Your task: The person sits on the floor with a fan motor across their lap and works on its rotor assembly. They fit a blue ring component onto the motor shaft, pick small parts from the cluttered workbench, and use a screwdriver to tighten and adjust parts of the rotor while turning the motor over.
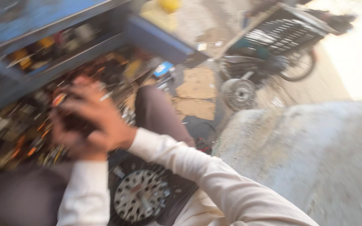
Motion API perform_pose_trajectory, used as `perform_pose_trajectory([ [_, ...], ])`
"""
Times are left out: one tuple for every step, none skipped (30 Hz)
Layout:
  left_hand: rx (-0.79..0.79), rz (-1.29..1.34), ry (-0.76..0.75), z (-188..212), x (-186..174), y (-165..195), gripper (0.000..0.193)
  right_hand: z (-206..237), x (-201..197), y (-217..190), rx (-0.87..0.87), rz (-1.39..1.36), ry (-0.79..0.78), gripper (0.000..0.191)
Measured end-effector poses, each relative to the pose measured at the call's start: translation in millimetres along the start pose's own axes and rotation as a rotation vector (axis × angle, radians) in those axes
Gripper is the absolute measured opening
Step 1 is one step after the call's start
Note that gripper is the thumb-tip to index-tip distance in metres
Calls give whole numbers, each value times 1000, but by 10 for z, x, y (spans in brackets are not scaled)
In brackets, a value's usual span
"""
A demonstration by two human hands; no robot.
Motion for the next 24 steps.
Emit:
perform_pose_trajectory([
  [-69, 127, 29, 0, 82, -116, 62, 8, -12, -6, 17, -7, 4, 81],
  [-123, 250, 61, -15, 141, -216, 65, 12, -20, -14, 34, -15, 9, 80],
  [-68, 400, -57, -72, 209, -290, 61, 17, -36, -22, 63, -35, 25, 79],
  [-3, 547, -178, -95, 243, -299, 58, 16, -43, -26, 93, -59, 37, 78],
  [68, 697, -303, -72, 256, -228, 55, 19, -43, -36, 122, -83, 49, 76],
  [92, 274, -263, -79, 247, -270, 55, 21, -39, -32, 157, -105, 51, 73],
  [115, -148, -207, -44, 234, -186, 55, 25, -8, -27, 201, -114, 52, 69],
  [132, -571, -140, -30, 155, -111, 56, 32, 15, -11, 244, -124, 53, 66],
  [240, -812, -146, -12, 108, -4, 55, 37, 62, 16, 292, -117, 54, 62],
  [348, -1049, -157, -13, 78, 94, 55, 31, 96, 42, 315, -135, 66, 57],
  [456, -1291, -165, -26, 67, 174, 55, 33, 136, 74, 338, -153, 78, 53],
  [514, -1380, -23, -36, -5, 309, 56, 33, 177, 111, 354, -207, 96, 49],
  [565, -1462, 131, -43, -73, 404, 57, 60, 208, 159, 378, -257, 113, 46],
  [612, -1548, 288, -31, -114, 478, 59, 118, 265, 254, 490, -418, 154, 47],
  [706, -1568, 215, 10, -13, 429, 59, 184, 321, 358, 595, -579, 198, 48],
  [802, -1583, 126, 41, 111, 355, 59, 245, 378, 469, 685, -739, 241, 50],
  [901, -1596, 36, 95, 247, 288, 61, 308, 428, 564, 740, -809, 261, 46],
  [974, -1697, 20, 137, 327, 224, 59, 393, 462, 665, 802, -875, 279, 42],
  [1040, -1803, 7, 178, 397, 162, 57, 486, 496, 763, 870, -940, 302, 38],
  [1104, -1909, -3, 226, 446, 92, 57, 551, 534, 849, 923, -1069, 322, 33],
  [1126, -2015, -11, 257, 456, 10, 55, 604, 554, 940, 973, -1194, 344, 28],
  [1144, -2124, -29, 279, 470, -61, 53, 645, 573, 1015, 1016, -1320, 372, 23],
  [1166, -2230, -56, 284, 479, -129, 52, 667, 596, 1058, 1047, -1485, 369, 22],
  [1146, -2235, -77, 284, 478, -170, 52, 678, 603, 1084, 1069, -1649, 362, 21],
])
Point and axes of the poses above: each hand's wrist, its own z-axis away from the middle knuckle, its own x-axis out of the palm, y = z × x, the point moved 8 cm from there along -z, towards the middle knuckle, and after that the axes turned 13 degrees about y, right-handed, at the moved point
